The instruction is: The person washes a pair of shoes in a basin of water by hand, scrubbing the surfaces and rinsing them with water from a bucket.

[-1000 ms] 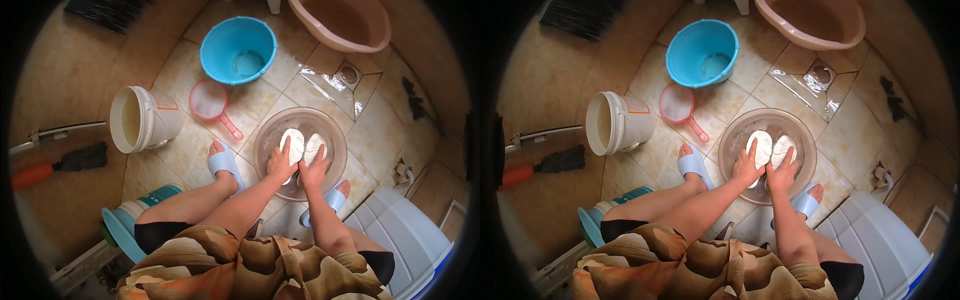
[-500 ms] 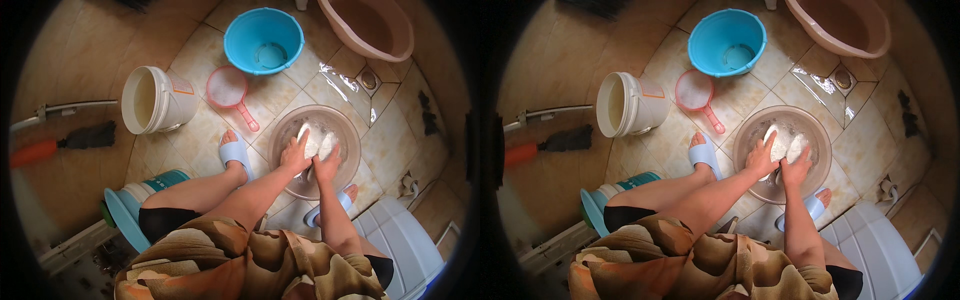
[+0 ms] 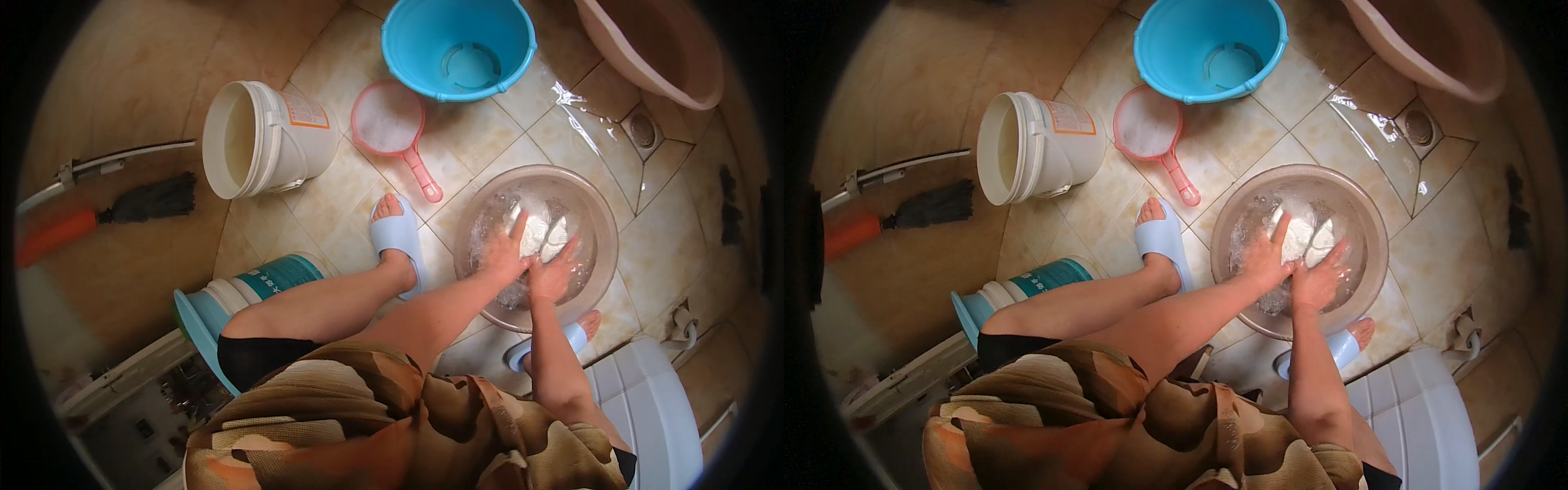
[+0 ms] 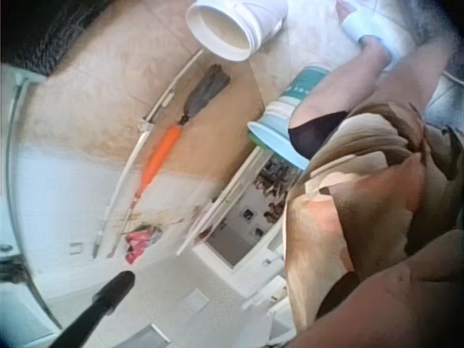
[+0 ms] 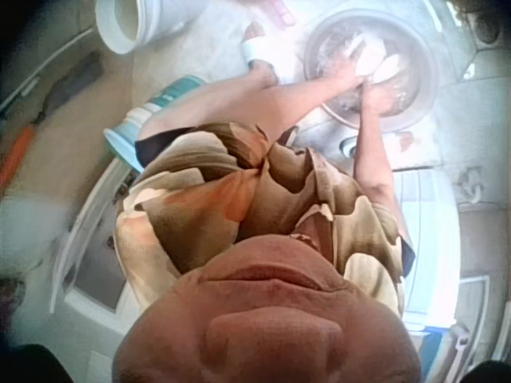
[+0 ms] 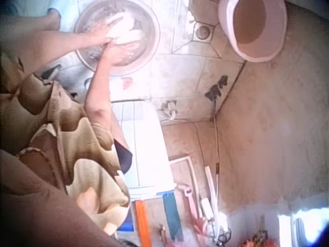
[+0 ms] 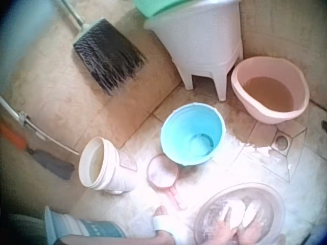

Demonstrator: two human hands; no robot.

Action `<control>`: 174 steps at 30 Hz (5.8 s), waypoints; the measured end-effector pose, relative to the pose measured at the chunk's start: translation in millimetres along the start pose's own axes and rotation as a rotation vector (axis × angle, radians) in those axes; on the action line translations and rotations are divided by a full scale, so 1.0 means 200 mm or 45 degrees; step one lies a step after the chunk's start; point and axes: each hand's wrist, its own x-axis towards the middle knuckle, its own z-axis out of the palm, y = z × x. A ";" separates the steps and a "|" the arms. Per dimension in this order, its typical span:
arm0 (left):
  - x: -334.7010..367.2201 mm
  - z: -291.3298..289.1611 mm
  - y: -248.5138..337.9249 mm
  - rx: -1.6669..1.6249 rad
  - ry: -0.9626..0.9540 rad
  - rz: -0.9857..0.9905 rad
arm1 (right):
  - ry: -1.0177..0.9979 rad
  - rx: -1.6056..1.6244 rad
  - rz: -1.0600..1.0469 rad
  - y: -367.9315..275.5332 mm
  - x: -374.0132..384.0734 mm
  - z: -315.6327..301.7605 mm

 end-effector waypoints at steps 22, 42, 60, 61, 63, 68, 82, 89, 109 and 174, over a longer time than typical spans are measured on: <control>-0.04 0.00 -0.06 -0.022 0.130 0.050 | 0.040 0.087 -0.100 0.02 -0.09 -0.01; -0.16 -0.10 -0.04 -0.224 0.273 0.239 | 0.266 0.464 -0.438 0.04 -0.10 -0.12; 0.01 -0.04 -0.03 -0.125 0.079 0.017 | 0.029 0.044 -0.236 0.05 0.07 0.05; -0.01 -0.06 -0.02 -0.162 0.118 0.054 | -0.018 0.091 -0.159 0.04 0.07 0.01; -0.06 -0.10 0.00 -0.249 0.180 0.145 | 0.165 0.282 -0.320 0.06 0.02 -0.05; -0.23 -0.18 0.02 -0.272 0.244 0.161 | 0.432 0.418 -0.593 0.07 -0.09 -0.12; 0.05 0.02 -0.02 -0.053 0.029 -0.021 | 0.073 -0.011 -0.134 0.04 0.02 0.08; -0.04 -0.14 0.04 -0.098 0.080 0.114 | 0.034 0.198 -0.158 0.04 0.07 -0.03; 0.11 0.08 -0.03 0.060 0.036 -0.054 | -0.037 0.017 -0.008 0.02 0.05 0.03; 0.02 -0.09 0.12 0.024 0.268 0.122 | -0.001 0.346 0.000 -0.02 0.04 -0.16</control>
